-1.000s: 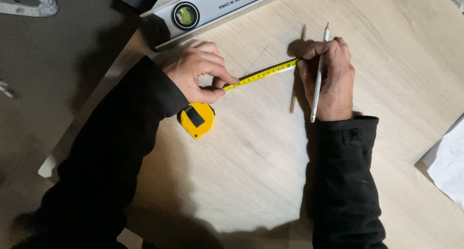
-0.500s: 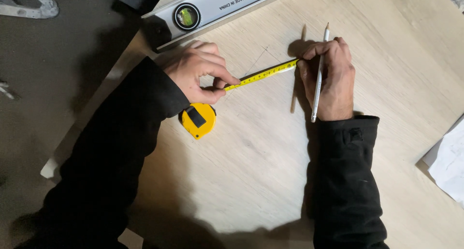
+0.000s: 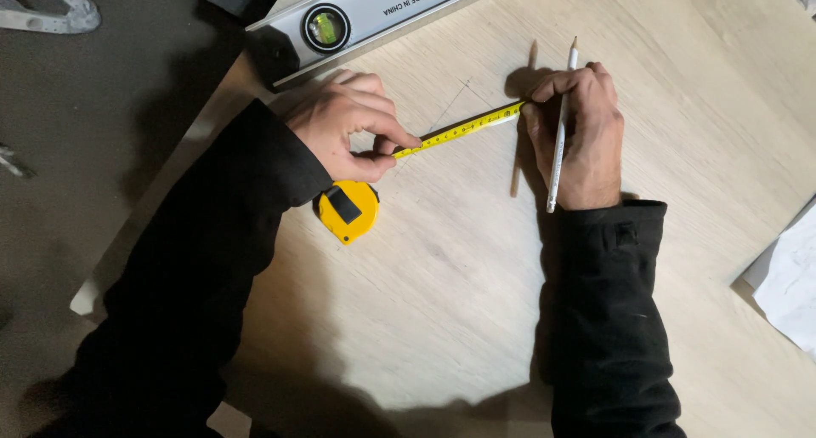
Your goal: The person uses a spirit level and a tape measure to mark measurements on a large wooden board. They draw straight lines and make small marks at specific intervals using a pencil.
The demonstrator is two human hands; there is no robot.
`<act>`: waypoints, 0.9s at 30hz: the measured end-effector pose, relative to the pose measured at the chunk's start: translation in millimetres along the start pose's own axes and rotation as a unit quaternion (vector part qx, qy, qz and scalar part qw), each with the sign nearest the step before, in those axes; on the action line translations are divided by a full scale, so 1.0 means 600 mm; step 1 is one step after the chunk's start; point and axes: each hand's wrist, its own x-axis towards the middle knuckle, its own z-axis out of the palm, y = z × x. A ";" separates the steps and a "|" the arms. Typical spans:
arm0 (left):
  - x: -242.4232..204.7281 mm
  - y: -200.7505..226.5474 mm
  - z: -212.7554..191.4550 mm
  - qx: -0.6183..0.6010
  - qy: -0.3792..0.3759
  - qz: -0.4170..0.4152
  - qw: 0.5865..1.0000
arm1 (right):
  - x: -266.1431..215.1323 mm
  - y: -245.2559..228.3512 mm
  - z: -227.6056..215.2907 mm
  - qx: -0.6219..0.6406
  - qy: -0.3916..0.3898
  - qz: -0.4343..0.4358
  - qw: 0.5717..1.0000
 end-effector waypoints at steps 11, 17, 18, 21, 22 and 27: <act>-0.001 -0.009 0.005 -0.003 -0.006 0.004 1.000 | 0.000 0.001 -0.001 0.005 -0.001 0.002 1.000; -0.004 -0.009 0.007 0.011 0.009 0.012 1.000 | -0.002 0.004 0.001 -0.004 0.002 -0.006 1.000; -0.006 -0.012 0.012 0.009 0.013 0.006 1.000 | -0.003 0.004 0.000 -0.005 0.001 -0.005 1.000; -0.008 -0.018 0.012 -0.004 0.017 0.010 1.000 | -0.004 0.007 0.001 0.002 -0.003 -0.003 1.000; -0.008 -0.016 0.010 -0.004 0.017 0.009 1.000 | -0.005 0.010 0.003 0.002 -0.003 -0.003 1.000; -0.006 -0.010 0.006 0.021 0.008 0.012 1.000 | -0.006 0.009 0.004 -0.002 -0.002 0.015 1.000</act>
